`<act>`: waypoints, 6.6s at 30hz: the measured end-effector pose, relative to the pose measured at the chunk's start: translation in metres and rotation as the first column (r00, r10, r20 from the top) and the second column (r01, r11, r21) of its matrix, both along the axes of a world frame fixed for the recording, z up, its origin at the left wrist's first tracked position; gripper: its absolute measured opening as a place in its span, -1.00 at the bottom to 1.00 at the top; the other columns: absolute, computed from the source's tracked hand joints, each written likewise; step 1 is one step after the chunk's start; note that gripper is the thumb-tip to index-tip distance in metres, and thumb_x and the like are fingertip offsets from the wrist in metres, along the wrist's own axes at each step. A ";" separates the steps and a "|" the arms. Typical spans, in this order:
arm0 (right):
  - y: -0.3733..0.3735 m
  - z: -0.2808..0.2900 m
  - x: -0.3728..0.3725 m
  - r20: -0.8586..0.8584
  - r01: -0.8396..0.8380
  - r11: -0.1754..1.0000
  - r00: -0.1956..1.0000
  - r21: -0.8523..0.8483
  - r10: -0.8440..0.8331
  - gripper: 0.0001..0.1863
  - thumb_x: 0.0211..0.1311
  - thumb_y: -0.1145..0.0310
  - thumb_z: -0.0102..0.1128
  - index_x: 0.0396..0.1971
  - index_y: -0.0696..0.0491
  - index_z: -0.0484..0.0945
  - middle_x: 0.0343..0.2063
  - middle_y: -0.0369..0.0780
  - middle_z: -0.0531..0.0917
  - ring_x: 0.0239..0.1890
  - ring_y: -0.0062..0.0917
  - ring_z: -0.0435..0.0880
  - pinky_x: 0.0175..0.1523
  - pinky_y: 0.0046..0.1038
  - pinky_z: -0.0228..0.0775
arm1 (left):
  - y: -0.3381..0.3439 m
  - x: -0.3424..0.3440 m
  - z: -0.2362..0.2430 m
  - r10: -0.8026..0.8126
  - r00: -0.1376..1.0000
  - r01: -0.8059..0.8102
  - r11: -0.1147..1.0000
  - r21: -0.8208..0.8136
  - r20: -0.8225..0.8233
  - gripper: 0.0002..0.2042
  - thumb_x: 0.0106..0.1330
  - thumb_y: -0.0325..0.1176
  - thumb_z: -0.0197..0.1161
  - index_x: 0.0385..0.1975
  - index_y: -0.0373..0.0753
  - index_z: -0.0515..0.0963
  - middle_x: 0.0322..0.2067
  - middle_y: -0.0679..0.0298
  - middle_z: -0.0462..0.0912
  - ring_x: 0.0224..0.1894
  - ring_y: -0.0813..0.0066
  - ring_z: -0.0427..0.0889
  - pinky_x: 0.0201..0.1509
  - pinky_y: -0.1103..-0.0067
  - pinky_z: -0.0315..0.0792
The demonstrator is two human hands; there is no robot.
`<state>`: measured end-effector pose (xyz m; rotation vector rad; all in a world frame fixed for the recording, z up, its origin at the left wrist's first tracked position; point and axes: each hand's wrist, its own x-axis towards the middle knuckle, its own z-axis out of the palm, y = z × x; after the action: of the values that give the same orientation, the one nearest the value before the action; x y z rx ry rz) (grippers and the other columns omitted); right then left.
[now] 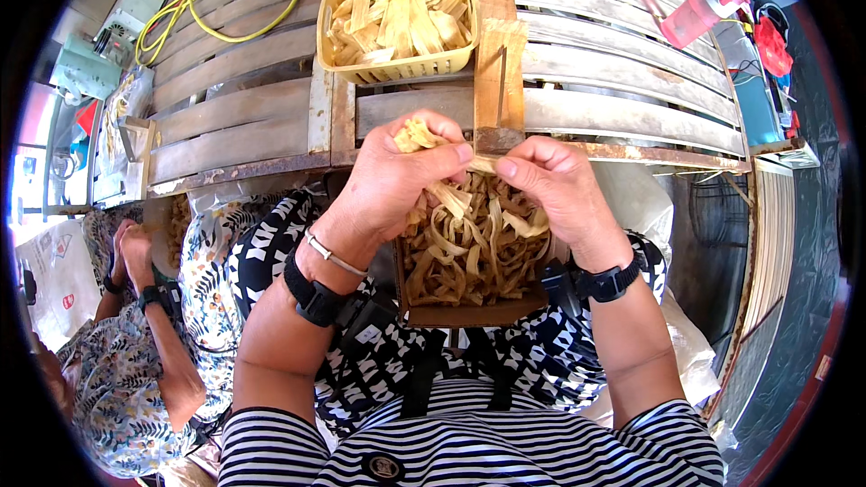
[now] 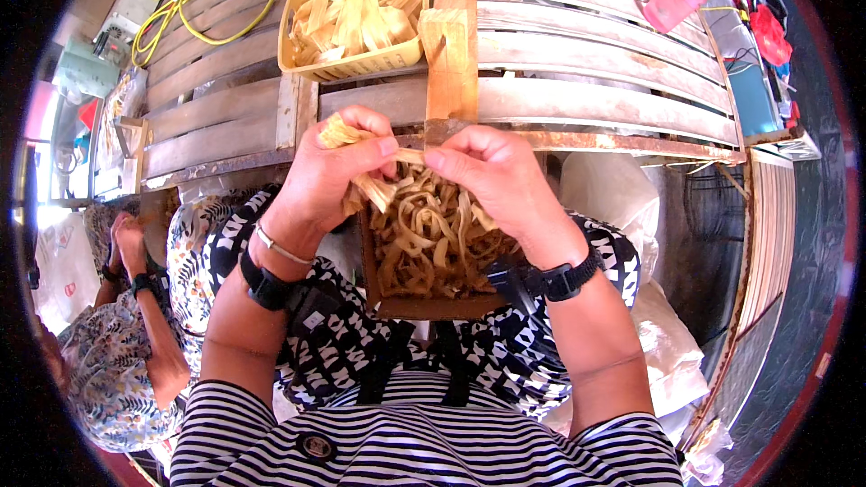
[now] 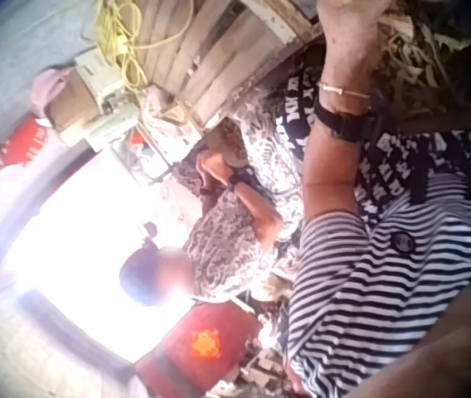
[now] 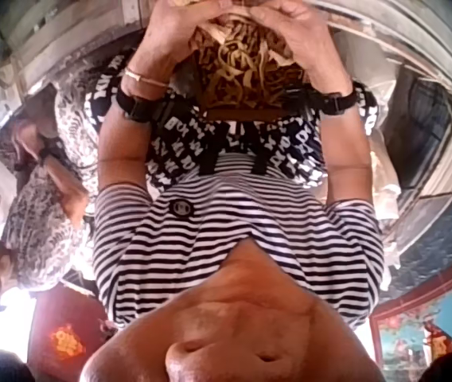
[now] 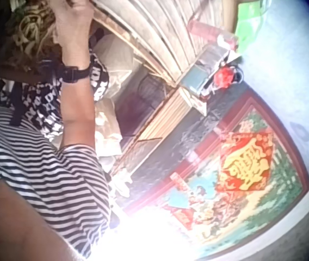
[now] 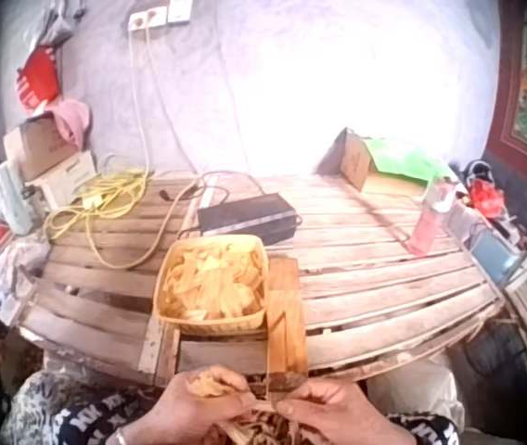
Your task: The person wraps thin bamboo strips around a wooden jig to create small circular rings by hand. They take material from a box, wind it around the tool, and place the finished rings into a basket.
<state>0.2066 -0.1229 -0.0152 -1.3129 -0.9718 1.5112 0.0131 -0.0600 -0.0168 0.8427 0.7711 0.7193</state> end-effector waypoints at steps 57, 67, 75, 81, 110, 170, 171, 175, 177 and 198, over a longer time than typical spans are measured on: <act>-0.014 -0.017 -0.013 0.467 -0.208 0.953 0.880 0.218 0.086 -0.77 0.26 0.30 0.10 -0.43 0.19 0.50 -0.65 -0.23 0.51 -0.61 -0.60 0.46 -0.47 -0.51 0.33 | -0.008 0.002 -0.009 -0.018 0.800 0.553 0.412 0.724 -0.600 -0.84 0.04 -0.45 0.20 -0.35 -0.29 0.57 -0.16 0.14 0.59 -0.16 0.13 0.57 -0.12 0.42 0.47; -0.013 0.000 -0.015 -0.112 -0.238 0.970 0.967 -0.059 0.230 -0.62 0.29 0.09 0.04 -0.53 0.11 0.54 -0.73 -0.41 0.36 -0.66 -0.77 0.26 -0.56 -0.66 0.07 | 0.000 -0.008 0.016 -0.038 0.994 0.098 0.693 0.714 -0.099 -0.96 0.12 -0.58 0.23 -0.52 -0.41 0.57 -0.23 0.25 0.56 -0.32 0.51 0.54 -0.27 0.62 0.45; -0.015 -0.015 -0.008 -0.564 -0.271 0.960 0.805 -0.068 0.187 -0.63 0.34 0.13 -0.02 -0.56 0.08 0.50 -0.80 -0.49 0.21 -0.76 -0.81 0.06 -0.65 -0.69 -0.19 | 0.004 -0.020 0.024 0.074 0.991 0.001 0.837 0.548 -0.115 -0.90 0.23 -0.46 0.21 -0.37 -0.36 0.59 -0.31 0.28 0.59 -0.36 0.63 0.51 -0.27 0.71 0.42; -0.009 -0.008 -0.012 -0.416 -0.206 0.946 0.905 -0.251 0.087 -0.66 0.28 0.12 0.08 -0.58 0.06 0.50 -0.81 -0.51 0.19 -0.77 -0.83 0.03 -0.65 -0.69 -0.22 | -0.002 -0.010 0.013 -0.225 0.972 0.232 0.958 0.169 -0.064 -0.76 0.14 -0.42 0.30 -0.21 -0.33 0.53 -0.44 0.36 0.57 -0.42 0.67 0.50 -0.32 0.71 0.39; 0.005 -0.003 -0.007 0.600 -0.384 0.675 0.793 0.630 -0.109 -0.85 0.02 0.39 0.31 -0.60 0.04 0.51 -0.69 -0.30 0.55 -0.68 -0.57 0.52 -0.58 -0.55 0.30 | -0.018 0.023 0.002 -0.244 0.900 0.188 0.965 -0.183 -0.361 -0.81 0.26 -0.35 0.09 -0.41 -0.37 0.53 -0.53 0.18 0.61 -0.50 0.50 0.61 -0.53 0.62 0.48; 0.049 -0.029 0.024 0.878 0.135 0.948 0.359 0.287 -0.317 -0.84 0.11 0.27 0.25 -0.48 0.05 0.55 -0.54 -0.21 0.65 -0.53 -0.46 0.64 -0.37 -0.42 0.45 | 0.037 0.046 -0.024 0.147 0.715 0.113 0.940 0.321 -0.683 -0.84 0.15 -0.36 0.28 -0.35 -0.30 0.56 -0.56 0.41 0.49 -0.50 0.69 0.37 -0.40 0.67 0.33; 0.050 -0.033 0.026 0.891 0.145 0.950 0.332 0.276 -0.310 -0.83 0.10 0.26 0.25 -0.49 0.05 0.55 -0.54 -0.20 0.65 -0.52 -0.41 0.65 -0.36 -0.39 0.46 | 0.047 0.041 -0.059 0.239 0.709 0.099 0.898 0.429 -0.664 -0.84 0.15 -0.34 0.29 -0.39 -0.30 0.55 -0.57 0.42 0.49 -0.53 0.70 0.35 -0.43 0.68 0.32; 0.036 -0.036 0.029 0.461 0.203 0.853 0.768 0.482 -0.443 -0.84 0.06 0.34 0.33 -0.50 0.08 0.55 -0.56 -0.30 0.65 -0.52 -0.63 0.60 -0.38 -0.57 0.45 | 0.036 0.029 -0.036 0.129 0.869 0.009 0.961 0.276 -0.478 -0.80 0.18 -0.30 0.30 -0.39 -0.32 0.56 -0.53 0.41 0.54 -0.50 0.71 0.43 -0.41 0.72 0.35; 0.025 -0.020 0.013 0.553 0.055 0.841 0.731 0.538 -0.401 -0.84 0.01 0.40 0.37 -0.51 0.10 0.54 -0.57 -0.31 0.65 -0.52 -0.70 0.57 -0.38 -0.60 0.45 | 0.026 0.021 -0.026 0.085 0.916 0.008 0.973 0.231 -0.393 -0.80 0.19 -0.30 0.29 -0.37 -0.33 0.57 -0.48 0.36 0.57 -0.46 0.68 0.49 -0.37 0.72 0.39; -0.004 0.007 0.001 0.039 -0.209 0.940 0.973 -0.269 0.227 -0.88 0.19 0.45 0.11 -0.51 0.10 0.58 -0.65 -0.40 0.49 -0.69 -0.83 0.27 -0.61 -0.70 0.06 | -0.013 0.009 0.007 0.128 0.844 0.500 0.162 0.851 -0.521 -0.66 -0.03 -0.46 0.30 -0.18 -0.06 0.56 -0.53 0.25 0.47 -0.50 0.17 0.47 -0.43 0.41 0.45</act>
<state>0.2081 -0.1267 -0.0080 -1.4910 -1.0131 1.8251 0.0222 -0.0732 -0.0102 2.4388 0.5098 0.7250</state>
